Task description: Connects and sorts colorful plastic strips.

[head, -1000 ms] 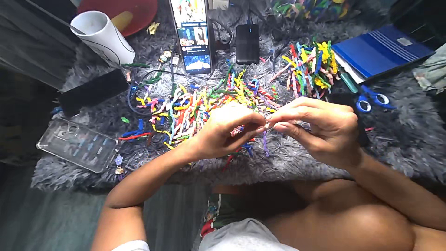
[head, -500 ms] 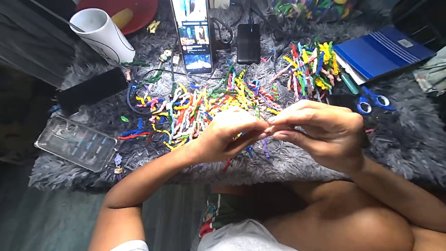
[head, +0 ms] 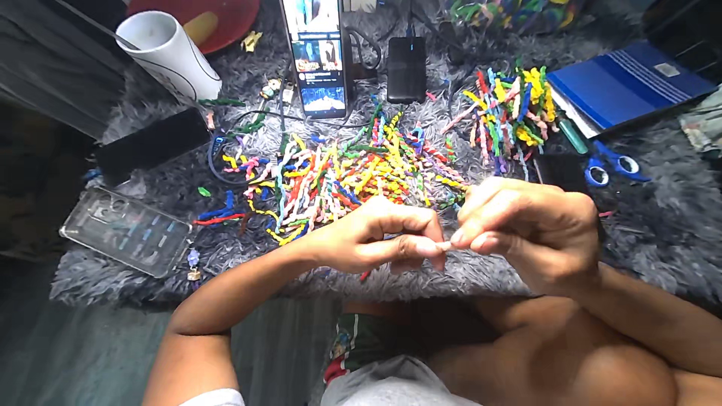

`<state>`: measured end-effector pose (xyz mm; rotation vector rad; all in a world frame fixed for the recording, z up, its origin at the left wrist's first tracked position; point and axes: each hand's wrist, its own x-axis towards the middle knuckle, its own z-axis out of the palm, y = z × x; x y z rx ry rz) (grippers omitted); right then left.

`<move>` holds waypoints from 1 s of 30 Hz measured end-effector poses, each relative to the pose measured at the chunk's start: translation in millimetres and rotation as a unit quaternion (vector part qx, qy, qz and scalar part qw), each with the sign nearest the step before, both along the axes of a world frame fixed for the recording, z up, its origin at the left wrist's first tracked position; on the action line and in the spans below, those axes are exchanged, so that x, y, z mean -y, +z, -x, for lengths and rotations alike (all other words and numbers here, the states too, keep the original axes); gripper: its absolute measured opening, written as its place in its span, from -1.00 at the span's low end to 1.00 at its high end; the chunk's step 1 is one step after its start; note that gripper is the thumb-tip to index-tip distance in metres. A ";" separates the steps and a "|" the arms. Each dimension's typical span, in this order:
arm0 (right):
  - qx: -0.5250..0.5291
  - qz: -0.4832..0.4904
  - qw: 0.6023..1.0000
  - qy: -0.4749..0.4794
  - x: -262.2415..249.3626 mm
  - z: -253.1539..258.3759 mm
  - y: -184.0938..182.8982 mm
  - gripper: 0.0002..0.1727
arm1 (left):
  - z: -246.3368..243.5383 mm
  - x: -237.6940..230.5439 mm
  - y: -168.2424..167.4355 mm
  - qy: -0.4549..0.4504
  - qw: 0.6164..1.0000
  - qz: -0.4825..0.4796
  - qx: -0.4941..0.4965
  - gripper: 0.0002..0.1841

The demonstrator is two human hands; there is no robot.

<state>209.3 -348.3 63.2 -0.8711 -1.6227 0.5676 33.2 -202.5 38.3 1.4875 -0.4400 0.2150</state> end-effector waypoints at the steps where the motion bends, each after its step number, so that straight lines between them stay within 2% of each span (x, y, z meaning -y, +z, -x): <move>1: 0.012 -0.010 1.000 0.013 0.1 0.0 0.6 -0.84 | 0.4 0.4 -0.6 -0.037 0.998 0.046 -0.029 -0.77; 4: 0.020 -0.024 0.999 0.033 -0.5 -0.1 1.0 -0.83 | 0.5 -0.2 -0.4 -0.086 0.989 0.096 -0.067 -0.78; 12: 0.061 -0.035 0.997 -0.016 3.9 -12.1 10.5 -0.84 | -0.5 -6.2 0.7 0.001 1.000 -0.018 -0.013 -0.79; 20: 0.037 -0.034 0.999 0.013 0.8 -8.8 9.6 -0.81 | 2.4 -7.5 3.6 -0.033 0.999 -0.012 -0.002 -0.76; 25: 0.066 -0.056 0.996 -0.009 6.4 -13.4 16.2 -0.83 | 1.9 -5.3 8.5 0.039 0.990 -0.122 0.051 -0.69; 30: 0.021 -0.032 0.999 -0.035 2.8 -7.6 12.8 -0.84 | 4.1 -3.3 12.3 0.027 0.985 -0.143 0.093 -0.59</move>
